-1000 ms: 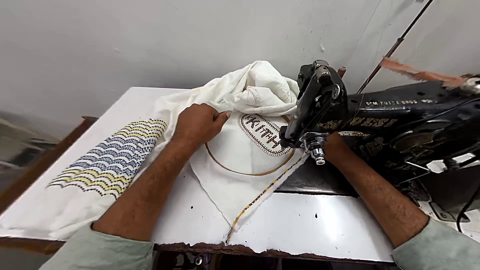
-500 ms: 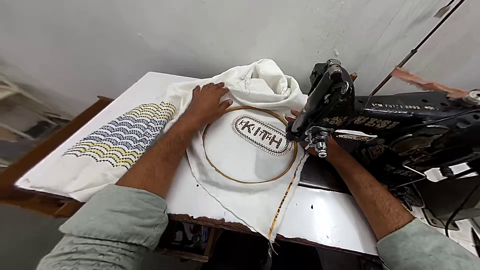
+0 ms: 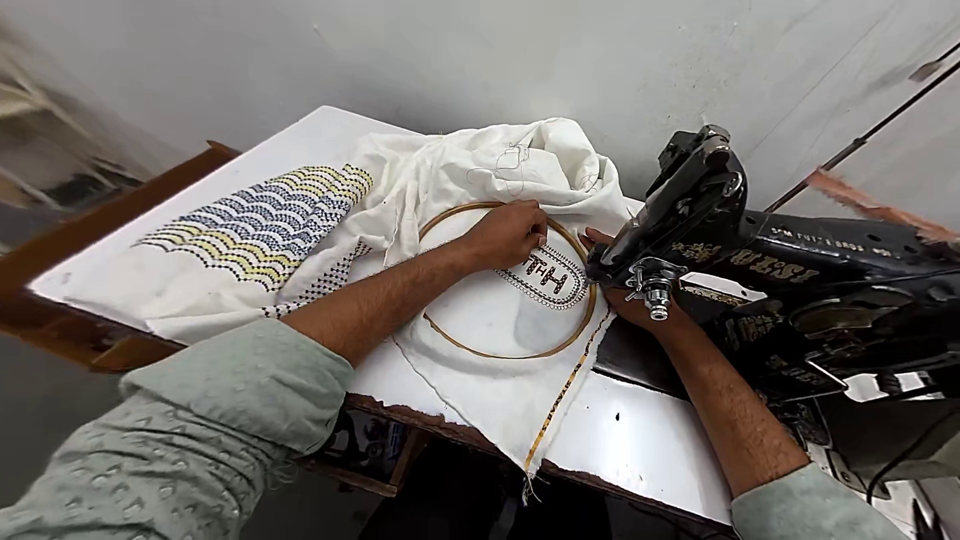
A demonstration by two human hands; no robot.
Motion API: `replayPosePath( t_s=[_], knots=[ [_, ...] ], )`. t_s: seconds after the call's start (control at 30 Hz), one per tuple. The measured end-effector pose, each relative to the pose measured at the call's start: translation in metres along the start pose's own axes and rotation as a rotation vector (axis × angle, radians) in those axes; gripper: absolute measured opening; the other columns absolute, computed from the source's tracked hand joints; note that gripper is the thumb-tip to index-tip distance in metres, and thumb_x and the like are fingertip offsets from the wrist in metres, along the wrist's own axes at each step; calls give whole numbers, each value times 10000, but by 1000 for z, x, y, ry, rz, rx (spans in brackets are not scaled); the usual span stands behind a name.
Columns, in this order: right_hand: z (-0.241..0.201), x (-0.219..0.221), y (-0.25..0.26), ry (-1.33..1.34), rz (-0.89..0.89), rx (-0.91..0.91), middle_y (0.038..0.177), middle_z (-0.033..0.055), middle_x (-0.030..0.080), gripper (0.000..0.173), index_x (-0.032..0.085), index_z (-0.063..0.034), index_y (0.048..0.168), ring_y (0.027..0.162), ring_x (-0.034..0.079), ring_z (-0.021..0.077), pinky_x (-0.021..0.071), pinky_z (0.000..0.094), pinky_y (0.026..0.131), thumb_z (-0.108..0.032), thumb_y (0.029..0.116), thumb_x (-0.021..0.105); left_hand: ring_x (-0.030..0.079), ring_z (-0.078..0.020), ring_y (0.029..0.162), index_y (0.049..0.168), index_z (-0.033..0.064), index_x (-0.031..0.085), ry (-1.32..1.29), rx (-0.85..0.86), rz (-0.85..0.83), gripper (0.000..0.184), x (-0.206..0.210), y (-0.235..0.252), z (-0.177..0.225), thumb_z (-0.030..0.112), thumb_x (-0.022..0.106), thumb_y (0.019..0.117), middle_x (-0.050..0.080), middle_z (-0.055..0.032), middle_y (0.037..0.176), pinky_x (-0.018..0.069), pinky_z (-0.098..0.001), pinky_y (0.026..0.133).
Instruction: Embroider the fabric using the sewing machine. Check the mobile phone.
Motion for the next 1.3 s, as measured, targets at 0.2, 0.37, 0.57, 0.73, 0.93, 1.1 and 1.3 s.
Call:
replayPosePath(
  t_s=[0.2, 0.37, 0.57, 0.73, 0.93, 1.1, 1.3],
  knots=[
    [21, 9, 4, 49, -30, -41, 1476, 44, 583, 463, 570, -87, 1451, 1368, 529, 126, 401, 346, 1172, -234, 1012, 580, 625, -89, 757, 1069, 24, 532, -469, -47, 52, 137, -3, -8, 6, 111, 431, 1101, 697, -68, 964, 508, -261, 703],
    [21, 7, -1, 73, -8, 26, 1364, 59, 651, 404, 634, -72, 1363, 1269, 595, 111, 455, 326, 1114, -221, 988, 624, 647, -213, 775, 1057, 12, 611, -72, -8, 94, 175, -8, -11, 16, 136, 489, 1079, 639, -97, 845, 543, -405, 755],
    [-7, -4, -5, 65, 90, 89, 1123, 134, 725, 336, 700, -3, 1189, 1061, 681, 179, 527, 392, 956, -187, 909, 722, 654, -304, 939, 1095, 11, 727, 47, 26, 5, 269, -2, -7, -1, 255, 663, 1001, 662, -162, 1002, 525, -504, 885],
    [-68, -34, -13, 56, 173, 377, 990, 229, 692, 234, 667, 100, 1063, 949, 670, 275, 517, 457, 878, -48, 883, 687, 674, -366, 944, 1005, -22, 702, 102, -6, -35, 205, -4, -8, -1, 161, 611, 1023, 676, -196, 975, 520, -609, 873],
    [-37, -29, -2, 12, 424, 179, 988, 225, 720, 223, 721, 63, 1020, 985, 696, 331, 531, 532, 883, -128, 912, 682, 643, -301, 762, 970, 16, 695, 19, -120, -190, 135, -17, -14, 8, 125, 633, 1020, 662, -138, 808, 512, -591, 724],
    [-43, -34, -2, 77, 375, 190, 807, 159, 681, 144, 710, 47, 903, 774, 660, 242, 522, 451, 736, -87, 928, 662, 636, -256, 748, 983, 24, 697, 12, -144, -158, 114, -17, -19, 10, 122, 648, 1012, 667, -109, 824, 514, -536, 713],
    [-73, -46, -9, 121, 148, 310, 859, 189, 674, 144, 681, 84, 948, 825, 653, 250, 512, 451, 775, -35, 867, 686, 640, -313, 861, 992, -23, 679, 84, -72, -117, 180, -22, -22, 9, 129, 593, 1036, 637, -165, 953, 521, -568, 793]
  ],
)
Point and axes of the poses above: each hand's wrist, its own y-axis towards the middle knuckle, its own x-axis out of the palm, z = x × y, the point moved 2 cm from there along y, towards the middle knuckle
